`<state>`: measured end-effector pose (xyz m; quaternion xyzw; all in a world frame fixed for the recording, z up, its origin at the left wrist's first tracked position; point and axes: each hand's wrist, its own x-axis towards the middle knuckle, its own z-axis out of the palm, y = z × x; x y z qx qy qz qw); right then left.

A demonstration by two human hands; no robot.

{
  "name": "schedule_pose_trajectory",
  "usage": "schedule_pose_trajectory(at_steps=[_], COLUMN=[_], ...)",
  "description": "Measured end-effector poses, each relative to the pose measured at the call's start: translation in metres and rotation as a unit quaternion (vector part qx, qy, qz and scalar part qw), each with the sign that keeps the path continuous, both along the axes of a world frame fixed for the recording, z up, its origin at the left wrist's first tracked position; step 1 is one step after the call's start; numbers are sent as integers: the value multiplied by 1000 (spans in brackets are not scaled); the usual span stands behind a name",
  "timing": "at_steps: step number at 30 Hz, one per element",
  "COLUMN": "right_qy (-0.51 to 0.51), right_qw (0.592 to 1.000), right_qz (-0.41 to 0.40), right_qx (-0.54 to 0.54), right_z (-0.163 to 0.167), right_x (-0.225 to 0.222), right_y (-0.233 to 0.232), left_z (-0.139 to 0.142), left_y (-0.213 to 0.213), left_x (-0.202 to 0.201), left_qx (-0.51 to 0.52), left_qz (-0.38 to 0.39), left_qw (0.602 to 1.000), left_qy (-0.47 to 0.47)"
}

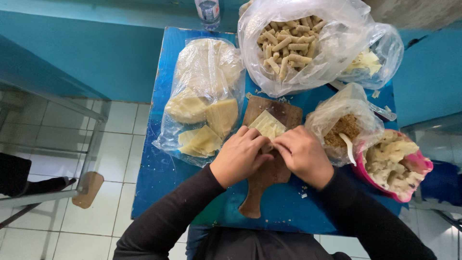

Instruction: The person sits at a blue table assembling filled snack rolls. They take thin square wrappers from a plastic bag, spoon brown filling from a bag onto a wrapper, fold the wrapper over the filling by hand, and place the finished roll into a pink bowl with other completed rolls.

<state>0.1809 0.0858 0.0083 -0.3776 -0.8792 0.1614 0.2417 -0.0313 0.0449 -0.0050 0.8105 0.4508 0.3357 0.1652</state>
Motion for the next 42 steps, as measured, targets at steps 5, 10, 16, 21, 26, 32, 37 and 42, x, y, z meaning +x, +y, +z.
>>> schedule_pose_trajectory(at_steps=[5,10,16,21,26,32,37,42], right_qy=[23,-13,-40,-18,12,12,17,14], right_qw=[999,1000,995,989,976,974,972,970], right_qz=[5,8,-89,-107,-103,-90,-85,-89], right_qx=[-34,-17,-20,-104,-190,-208,-217,-227], right_z=[-2,-1,-21,-28,-27,-25,-23,-21], right_x=[1,-1,-15,-11,-7,-6,-6,-7], right_y=[13,12,16,23,28,31,32,31], left_z=[-6,-13,-9,-5,-3,-5,-3,1], left_y=[5,10,9,4,3,5,4,3], left_x=[8,13,12,3,-2,-2,-9,-14], left_qx=[1,-3,-13,-14,-23,20,19,-7], left_qz=[39,78,84,65,31,14,-12,-37], left_qw=[999,997,995,997,999,998,998,997], left_qy=[10,-6,-42,-48,-15,65,65,65])
